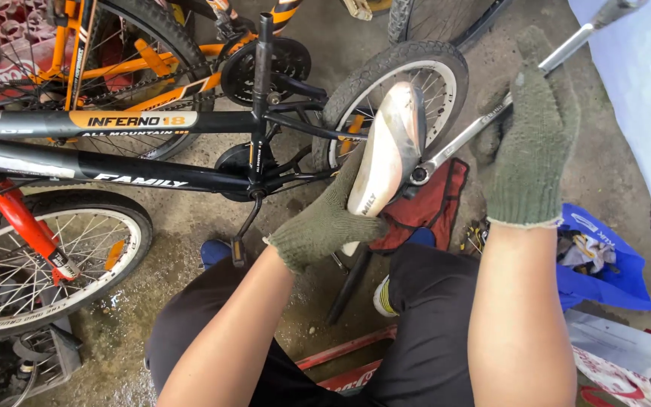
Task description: The person removes the bicycle seat using a wrench, then reattaches it and tightens the bolt. The task involves handling the seat and using a wrench to adjust the seat post.
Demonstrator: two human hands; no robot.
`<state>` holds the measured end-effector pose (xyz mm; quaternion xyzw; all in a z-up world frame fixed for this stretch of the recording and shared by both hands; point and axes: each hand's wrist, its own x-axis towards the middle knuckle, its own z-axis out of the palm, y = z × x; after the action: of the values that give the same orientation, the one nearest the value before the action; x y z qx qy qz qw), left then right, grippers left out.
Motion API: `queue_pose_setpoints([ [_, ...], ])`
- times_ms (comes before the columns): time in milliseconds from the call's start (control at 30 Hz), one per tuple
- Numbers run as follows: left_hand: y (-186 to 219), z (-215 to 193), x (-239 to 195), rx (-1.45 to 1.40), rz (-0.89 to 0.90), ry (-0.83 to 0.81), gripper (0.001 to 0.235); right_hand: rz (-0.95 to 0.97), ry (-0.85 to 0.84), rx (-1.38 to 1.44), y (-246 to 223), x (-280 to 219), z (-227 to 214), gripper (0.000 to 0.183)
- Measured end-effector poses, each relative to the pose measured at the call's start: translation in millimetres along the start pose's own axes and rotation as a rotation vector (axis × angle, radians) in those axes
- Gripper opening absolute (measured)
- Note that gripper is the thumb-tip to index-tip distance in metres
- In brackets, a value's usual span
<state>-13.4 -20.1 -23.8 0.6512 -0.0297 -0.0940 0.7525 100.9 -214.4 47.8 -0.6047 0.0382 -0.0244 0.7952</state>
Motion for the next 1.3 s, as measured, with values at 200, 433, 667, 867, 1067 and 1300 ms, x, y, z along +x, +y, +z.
queue_pose_setpoints([
  [200, 3, -1, -1, 0.019, -0.069, -0.048, 0.116, -0.099, -0.086, 0.2, 3, -2, -4, 0.014],
  [433, 18, 8, 1, -0.019, -0.056, 0.059, 0.116, -0.145, -0.011, 0.331, 3, -21, -8, 0.015],
  [667, -15, -6, 13, 0.036, 0.281, 0.437, 0.117, -0.044, -0.112, 0.722, 16, -55, 3, 0.018],
  [867, 9, 1, 6, 0.091, 0.292, 0.513, 0.103, 0.162, -0.127, 0.776, 23, -75, 34, 0.03],
  [1067, -10, -5, 18, 0.204, 0.336, 0.556, 0.115, 0.274, -0.116, 0.842, 42, -75, 23, 0.034],
  [1300, -14, -7, 21, 0.169, 0.37, 0.549, 0.12, 0.309, -0.098, 0.858, 36, -72, 25, 0.031],
])
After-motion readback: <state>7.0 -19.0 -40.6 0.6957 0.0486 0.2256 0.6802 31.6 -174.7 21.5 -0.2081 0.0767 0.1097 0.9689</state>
